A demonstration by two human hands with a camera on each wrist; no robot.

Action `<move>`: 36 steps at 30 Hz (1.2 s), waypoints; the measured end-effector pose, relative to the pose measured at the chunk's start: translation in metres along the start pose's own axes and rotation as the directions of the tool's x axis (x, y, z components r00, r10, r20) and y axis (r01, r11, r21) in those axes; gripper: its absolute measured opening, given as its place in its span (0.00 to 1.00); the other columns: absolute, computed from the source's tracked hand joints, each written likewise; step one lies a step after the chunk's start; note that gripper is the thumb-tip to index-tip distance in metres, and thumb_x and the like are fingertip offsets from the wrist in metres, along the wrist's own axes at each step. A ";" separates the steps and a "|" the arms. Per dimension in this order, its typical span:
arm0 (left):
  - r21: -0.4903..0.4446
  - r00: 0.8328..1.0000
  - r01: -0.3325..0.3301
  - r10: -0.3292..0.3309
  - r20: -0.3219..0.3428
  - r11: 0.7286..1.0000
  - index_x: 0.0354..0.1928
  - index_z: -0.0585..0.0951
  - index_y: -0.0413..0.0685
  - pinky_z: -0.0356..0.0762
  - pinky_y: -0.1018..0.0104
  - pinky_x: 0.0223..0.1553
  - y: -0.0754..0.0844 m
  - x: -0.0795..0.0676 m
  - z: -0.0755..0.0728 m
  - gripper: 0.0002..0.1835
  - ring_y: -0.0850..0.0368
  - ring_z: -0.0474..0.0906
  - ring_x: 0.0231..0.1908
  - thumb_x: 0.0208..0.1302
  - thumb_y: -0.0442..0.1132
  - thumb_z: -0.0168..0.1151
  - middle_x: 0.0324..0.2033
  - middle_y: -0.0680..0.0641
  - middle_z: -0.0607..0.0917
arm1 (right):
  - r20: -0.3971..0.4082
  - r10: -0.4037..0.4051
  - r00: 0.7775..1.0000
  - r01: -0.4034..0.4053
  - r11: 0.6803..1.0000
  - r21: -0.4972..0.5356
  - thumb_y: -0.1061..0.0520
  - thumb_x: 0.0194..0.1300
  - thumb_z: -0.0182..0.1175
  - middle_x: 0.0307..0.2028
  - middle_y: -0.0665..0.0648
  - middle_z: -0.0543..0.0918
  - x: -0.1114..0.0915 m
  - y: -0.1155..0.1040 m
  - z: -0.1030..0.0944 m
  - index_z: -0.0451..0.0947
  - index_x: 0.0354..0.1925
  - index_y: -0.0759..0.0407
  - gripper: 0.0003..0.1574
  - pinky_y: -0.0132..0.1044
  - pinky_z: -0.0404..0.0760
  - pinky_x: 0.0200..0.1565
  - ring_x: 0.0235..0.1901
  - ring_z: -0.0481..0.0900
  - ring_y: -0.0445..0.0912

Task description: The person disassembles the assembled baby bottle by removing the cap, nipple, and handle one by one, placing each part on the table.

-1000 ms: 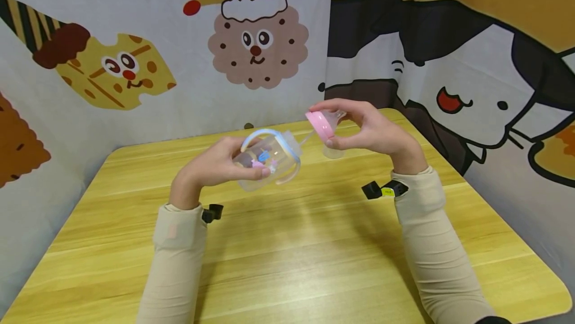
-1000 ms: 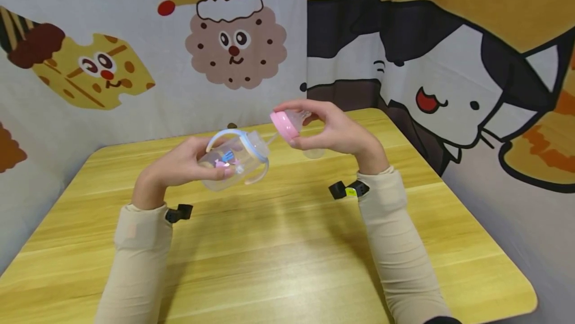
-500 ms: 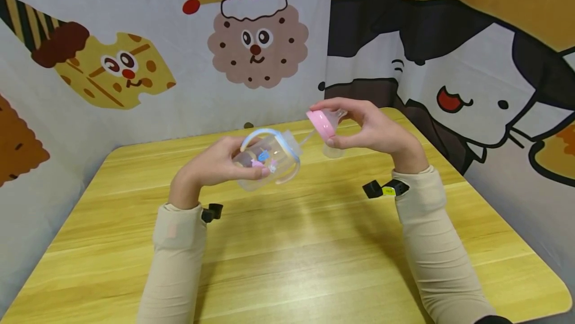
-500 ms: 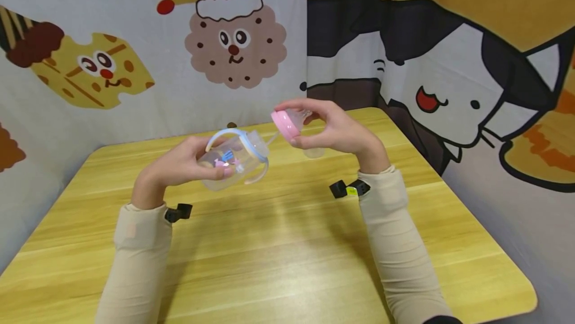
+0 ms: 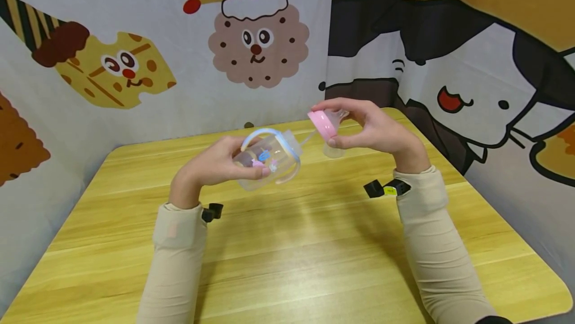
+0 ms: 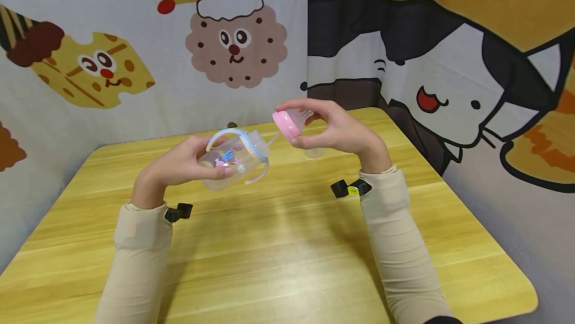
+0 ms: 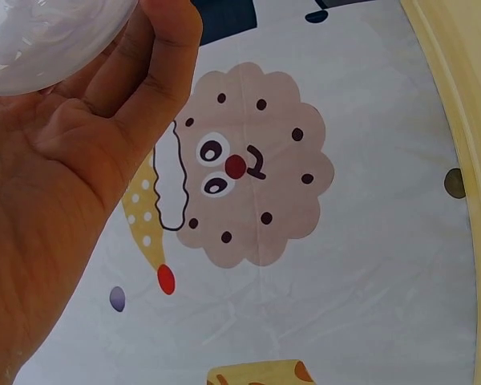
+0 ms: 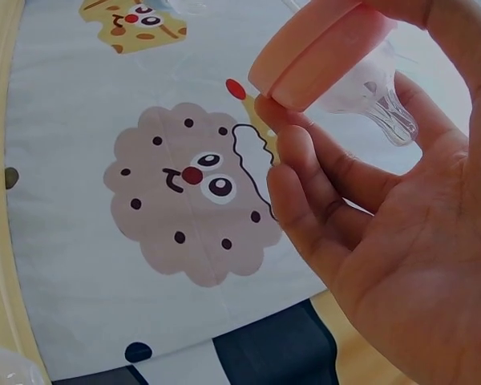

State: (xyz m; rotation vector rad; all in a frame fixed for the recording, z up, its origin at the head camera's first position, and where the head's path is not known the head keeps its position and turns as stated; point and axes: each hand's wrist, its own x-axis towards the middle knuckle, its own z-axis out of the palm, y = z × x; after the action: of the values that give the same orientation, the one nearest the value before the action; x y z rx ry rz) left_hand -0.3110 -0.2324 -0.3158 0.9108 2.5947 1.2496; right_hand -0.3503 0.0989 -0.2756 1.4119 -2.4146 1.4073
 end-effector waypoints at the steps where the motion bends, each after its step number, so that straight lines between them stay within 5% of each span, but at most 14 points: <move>1: -0.002 1.000 0.001 -0.001 0.000 1.000 0.46 0.81 0.57 0.81 0.57 0.36 0.000 0.000 0.000 0.17 0.49 0.81 0.33 0.56 0.50 0.71 0.36 0.47 0.85 | 0.000 -0.001 1.000 0.001 1.000 0.005 0.67 0.53 0.67 0.54 0.52 0.78 0.000 0.003 -0.001 0.73 0.62 0.59 0.36 0.40 0.71 0.49 0.49 0.71 0.47; 12: -0.002 1.000 0.011 -0.011 0.000 1.000 0.46 0.80 0.57 0.82 0.56 0.35 -0.003 -0.001 -0.002 0.18 0.51 0.82 0.32 0.56 0.50 0.71 0.35 0.46 0.85 | 0.003 -0.021 1.000 0.021 0.999 0.032 0.64 0.55 0.68 0.57 0.51 0.76 0.001 0.027 -0.006 0.74 0.63 0.49 0.37 0.39 0.73 0.48 0.49 0.71 0.49; 36: -0.014 1.000 -0.002 0.002 0.003 1.000 0.48 0.80 0.57 0.82 0.56 0.34 -0.003 -0.001 -0.002 0.18 0.47 0.81 0.33 0.56 0.50 0.72 0.36 0.47 0.84 | -0.001 -0.044 0.999 0.044 0.996 0.080 0.69 0.51 0.70 0.56 0.55 0.76 0.000 0.027 -0.009 0.72 0.63 0.56 0.40 0.39 0.73 0.49 0.49 0.71 0.49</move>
State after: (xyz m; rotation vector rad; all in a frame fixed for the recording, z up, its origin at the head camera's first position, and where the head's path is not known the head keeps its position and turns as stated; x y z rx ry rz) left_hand -0.3123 -0.2356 -0.3173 0.9124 2.5796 1.2644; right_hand -0.3728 0.1103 -0.2886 1.4737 -2.3368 1.5099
